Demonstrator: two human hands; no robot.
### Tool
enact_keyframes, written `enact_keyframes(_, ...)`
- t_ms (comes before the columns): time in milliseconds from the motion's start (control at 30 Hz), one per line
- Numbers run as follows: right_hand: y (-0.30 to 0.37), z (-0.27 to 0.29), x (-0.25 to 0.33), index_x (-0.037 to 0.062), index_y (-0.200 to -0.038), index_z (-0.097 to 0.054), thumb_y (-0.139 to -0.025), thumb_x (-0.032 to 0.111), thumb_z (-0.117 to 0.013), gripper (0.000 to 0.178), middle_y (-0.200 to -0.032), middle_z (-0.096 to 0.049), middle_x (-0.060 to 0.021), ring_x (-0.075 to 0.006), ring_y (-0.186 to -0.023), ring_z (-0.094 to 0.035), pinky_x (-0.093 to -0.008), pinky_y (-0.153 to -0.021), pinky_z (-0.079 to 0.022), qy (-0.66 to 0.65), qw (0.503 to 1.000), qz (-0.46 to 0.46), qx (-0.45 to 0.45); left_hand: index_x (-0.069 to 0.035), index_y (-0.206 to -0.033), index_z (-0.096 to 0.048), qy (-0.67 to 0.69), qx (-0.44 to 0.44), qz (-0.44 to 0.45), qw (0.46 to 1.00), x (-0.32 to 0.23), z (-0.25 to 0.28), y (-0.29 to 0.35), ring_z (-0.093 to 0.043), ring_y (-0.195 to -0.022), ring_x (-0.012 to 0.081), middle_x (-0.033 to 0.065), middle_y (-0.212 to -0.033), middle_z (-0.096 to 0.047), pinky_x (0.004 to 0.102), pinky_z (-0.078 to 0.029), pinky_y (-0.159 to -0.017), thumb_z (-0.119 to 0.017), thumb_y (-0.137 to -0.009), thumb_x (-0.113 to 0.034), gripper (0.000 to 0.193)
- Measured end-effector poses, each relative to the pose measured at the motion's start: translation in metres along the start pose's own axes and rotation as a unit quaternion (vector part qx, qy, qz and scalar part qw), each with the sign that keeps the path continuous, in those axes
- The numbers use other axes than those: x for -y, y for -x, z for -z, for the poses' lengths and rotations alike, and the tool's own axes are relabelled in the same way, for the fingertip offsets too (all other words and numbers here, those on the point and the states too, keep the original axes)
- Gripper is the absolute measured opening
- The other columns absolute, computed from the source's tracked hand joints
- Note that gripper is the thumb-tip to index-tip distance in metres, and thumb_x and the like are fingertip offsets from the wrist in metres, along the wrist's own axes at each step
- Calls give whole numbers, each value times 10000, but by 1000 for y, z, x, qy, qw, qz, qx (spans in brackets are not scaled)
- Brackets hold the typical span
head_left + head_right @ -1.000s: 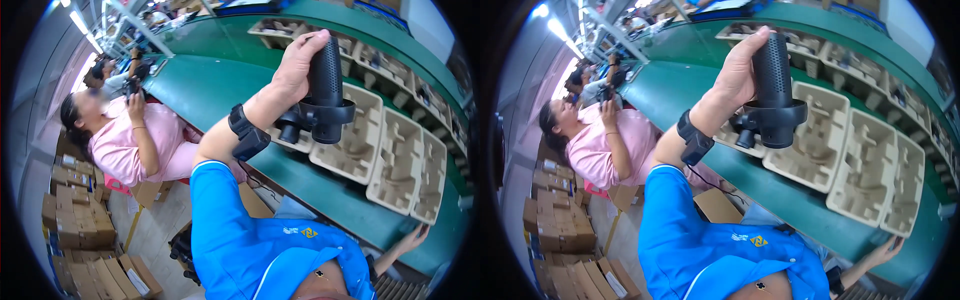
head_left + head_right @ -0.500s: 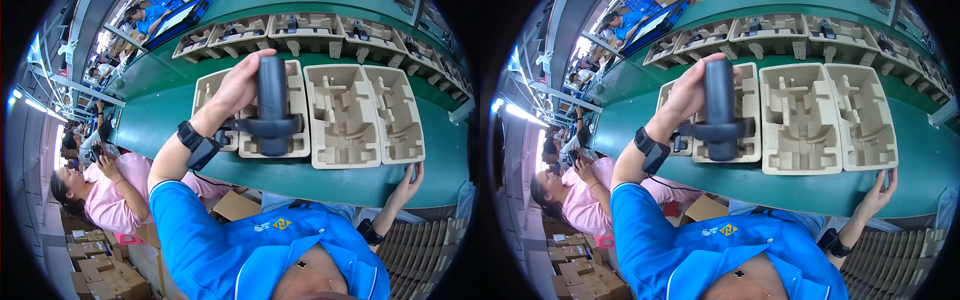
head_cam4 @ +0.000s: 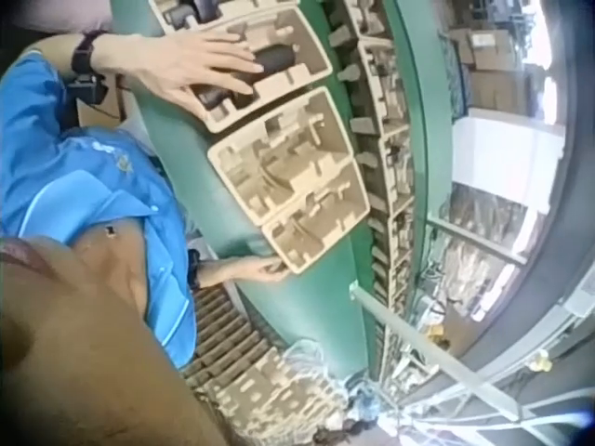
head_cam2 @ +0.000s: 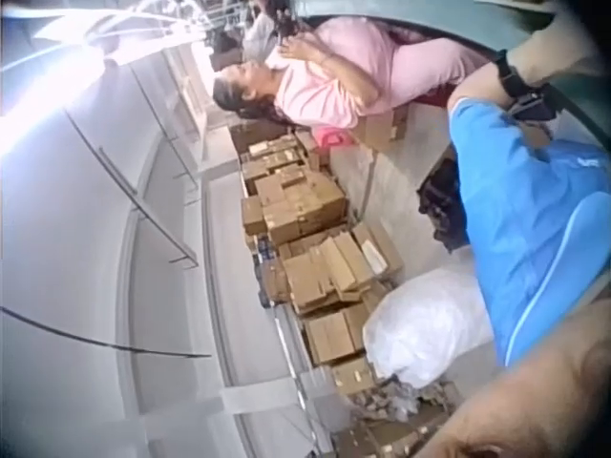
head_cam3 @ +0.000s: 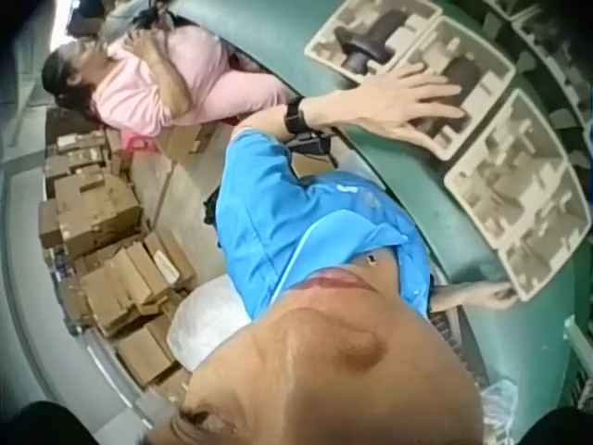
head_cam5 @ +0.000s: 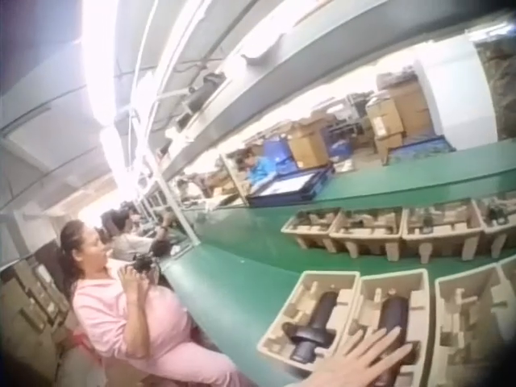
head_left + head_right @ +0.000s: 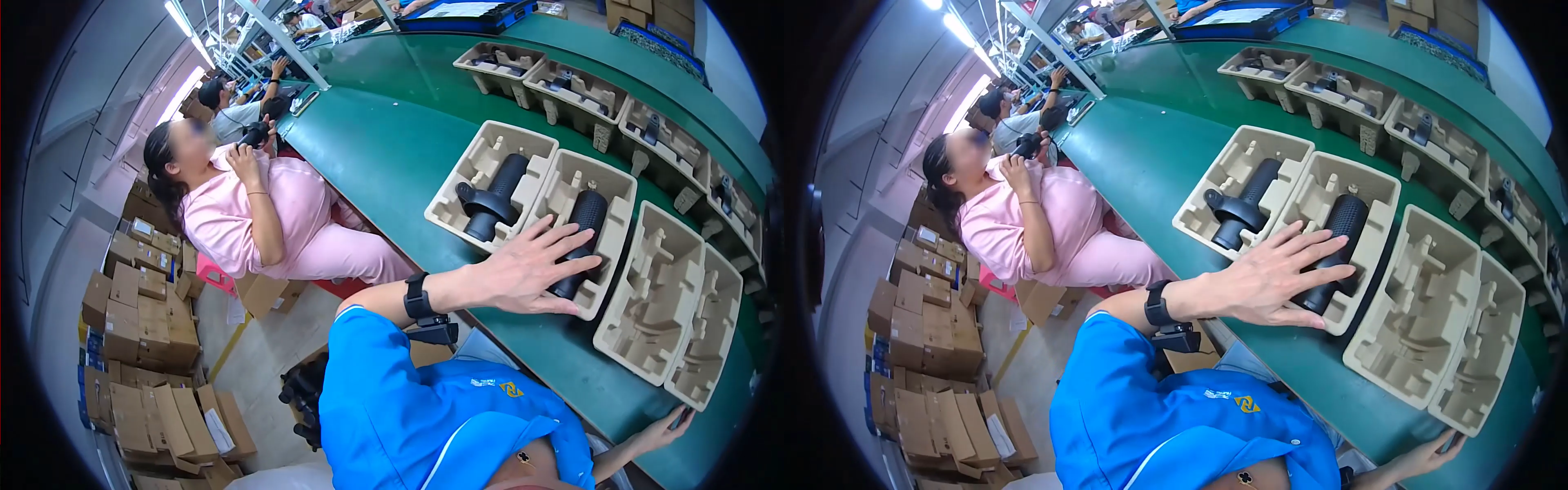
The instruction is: Placing black electronic components into molded cardboard packaging trays on a production line.
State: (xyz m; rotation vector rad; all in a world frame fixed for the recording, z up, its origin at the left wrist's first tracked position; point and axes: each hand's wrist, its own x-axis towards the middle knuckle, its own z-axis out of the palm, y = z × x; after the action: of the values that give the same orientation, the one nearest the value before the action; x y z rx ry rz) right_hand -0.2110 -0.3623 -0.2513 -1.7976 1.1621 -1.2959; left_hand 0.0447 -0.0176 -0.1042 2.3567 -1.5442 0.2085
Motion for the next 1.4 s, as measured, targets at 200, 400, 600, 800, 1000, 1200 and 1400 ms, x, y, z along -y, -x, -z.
enact_keyframes(200,0,-3,9,-27,-1297,-525,-973,218,-556,407,-1282,-552,-163,-232,-1163,-517,-337,-1006,-395,-14,1000,-3,4,-160,-1388,-446,2,-18,-1,1000,8,6,11,-356,-1332,380,190,-1477,-328,547,-265,-1092,-549,-879,-552,651)
enact_keyframes(400,4,-2,21,-27,-1282,-540,-973,204,-555,387,-1282,-553,-155,-221,-1157,-520,-332,-994,-407,-42,999,-13,-4,-131,-1347,-489,-35,-125,140,982,20,20,22,-388,-1306,374,215,-1422,-386,544,-268,-1089,-531,-910,-479,560)
enact_keyframes(600,4,-5,28,-29,-1276,-546,-971,189,-557,374,-1267,-564,-156,-222,-1126,-539,-330,-977,-425,-15,1000,-14,-13,-110,-1331,-505,-89,-119,286,947,60,24,59,-399,-1284,378,197,-1406,-405,533,-275,-1081,-538,-926,-376,486)
enact_keyframes(800,3,-5,19,-33,-1275,-544,-972,188,-556,376,-1255,-569,-165,-232,-1115,-549,-337,-978,-424,-29,999,9,-15,-112,-1343,-500,-117,-178,184,960,28,44,53,-423,-1283,340,156,-1400,-436,528,-267,-1089,-562,-915,-374,506)
enact_keyframes(1000,1,1,21,-32,-1274,-542,-974,174,-550,364,-1263,-557,-168,-235,-1120,-538,-340,-972,-424,-8,1000,17,0,-194,-1292,-551,10,-115,-51,992,0,-1,36,-439,-1268,295,120,-1405,-438,532,-257,-1089,-687,-797,-329,531)
enact_keyframes(1200,9,11,39,-27,-1281,-536,-976,172,-547,364,-1275,-546,-164,-229,-1138,-527,-335,-976,-419,-16,1000,-11,-7,-198,-1252,-563,-53,-130,-11,990,57,14,34,-434,-1252,308,141,-1408,-415,521,-275,-1078,-766,-685,-179,602)
enact_keyframes(1400,9,-1,21,-24,-1295,-521,-978,170,-545,372,-1288,-539,-157,-210,-1137,-524,-318,-973,-414,-76,997,-10,-6,-33,-1367,-411,-181,-186,271,927,66,13,62,-396,-1260,365,209,-1388,-390,459,-301,-1070,-745,-740,-208,732)
